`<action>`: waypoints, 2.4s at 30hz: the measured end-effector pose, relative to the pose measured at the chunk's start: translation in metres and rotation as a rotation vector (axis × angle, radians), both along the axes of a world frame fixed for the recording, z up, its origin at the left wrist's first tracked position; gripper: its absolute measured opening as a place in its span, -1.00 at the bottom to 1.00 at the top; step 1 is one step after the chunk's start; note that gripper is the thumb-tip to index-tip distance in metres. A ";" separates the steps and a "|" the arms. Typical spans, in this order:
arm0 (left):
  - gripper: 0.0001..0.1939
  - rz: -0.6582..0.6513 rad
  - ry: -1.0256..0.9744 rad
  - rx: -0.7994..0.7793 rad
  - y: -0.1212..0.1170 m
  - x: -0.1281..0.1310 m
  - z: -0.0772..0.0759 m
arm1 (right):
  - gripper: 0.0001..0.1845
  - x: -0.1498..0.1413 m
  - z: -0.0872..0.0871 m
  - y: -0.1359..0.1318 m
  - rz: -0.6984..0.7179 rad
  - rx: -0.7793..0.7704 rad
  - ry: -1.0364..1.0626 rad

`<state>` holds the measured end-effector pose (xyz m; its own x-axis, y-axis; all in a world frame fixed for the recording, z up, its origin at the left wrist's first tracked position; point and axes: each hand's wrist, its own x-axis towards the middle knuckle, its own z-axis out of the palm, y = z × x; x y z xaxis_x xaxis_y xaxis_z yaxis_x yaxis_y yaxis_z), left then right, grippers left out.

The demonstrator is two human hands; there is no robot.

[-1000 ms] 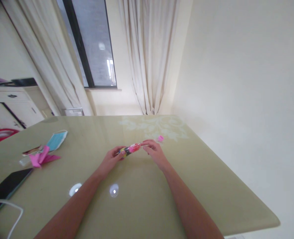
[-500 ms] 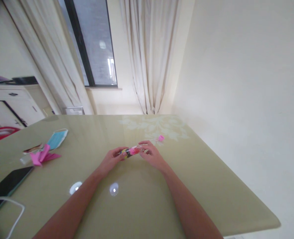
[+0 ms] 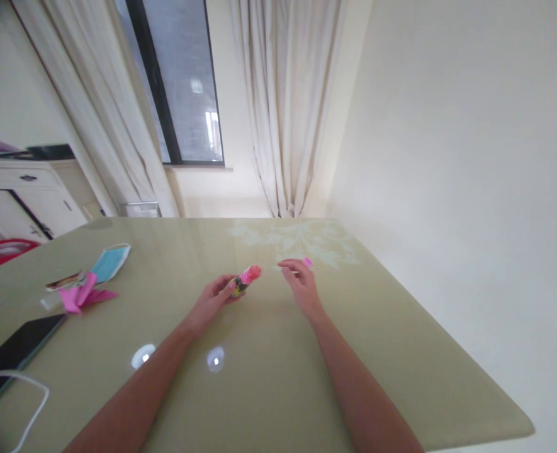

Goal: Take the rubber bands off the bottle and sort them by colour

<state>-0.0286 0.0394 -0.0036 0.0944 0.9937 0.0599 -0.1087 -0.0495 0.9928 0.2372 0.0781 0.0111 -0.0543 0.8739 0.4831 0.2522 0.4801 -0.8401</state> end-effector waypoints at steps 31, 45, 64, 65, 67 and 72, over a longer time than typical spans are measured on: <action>-0.55 0.148 0.507 0.360 -0.006 0.009 -0.003 | -0.63 -0.028 0.013 -0.003 -0.009 0.224 -0.286; -0.59 0.344 0.901 0.719 -0.005 -0.006 -0.002 | -0.64 -0.016 0.021 -0.006 0.232 0.097 -0.290; -0.56 0.394 0.980 0.812 -0.009 -0.002 -0.001 | -0.30 -0.015 0.009 -0.001 0.242 -0.248 -0.241; -0.56 0.395 0.978 0.811 -0.009 -0.002 -0.001 | -0.38 -0.014 0.011 -0.001 0.244 -0.206 -0.223; -0.57 0.392 0.980 0.813 -0.009 -0.001 -0.001 | -0.32 -0.012 0.013 -0.002 0.261 -0.141 -0.194; -0.57 0.372 0.977 0.816 -0.010 -0.001 0.000 | -0.27 -0.009 0.012 0.001 0.191 -0.227 -0.244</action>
<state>-0.0293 0.0296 -0.0038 0.1717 0.6814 0.7115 0.7783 -0.5366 0.3261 0.2287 0.0789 0.0234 -0.3154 0.9203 0.2314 0.3818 0.3463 -0.8569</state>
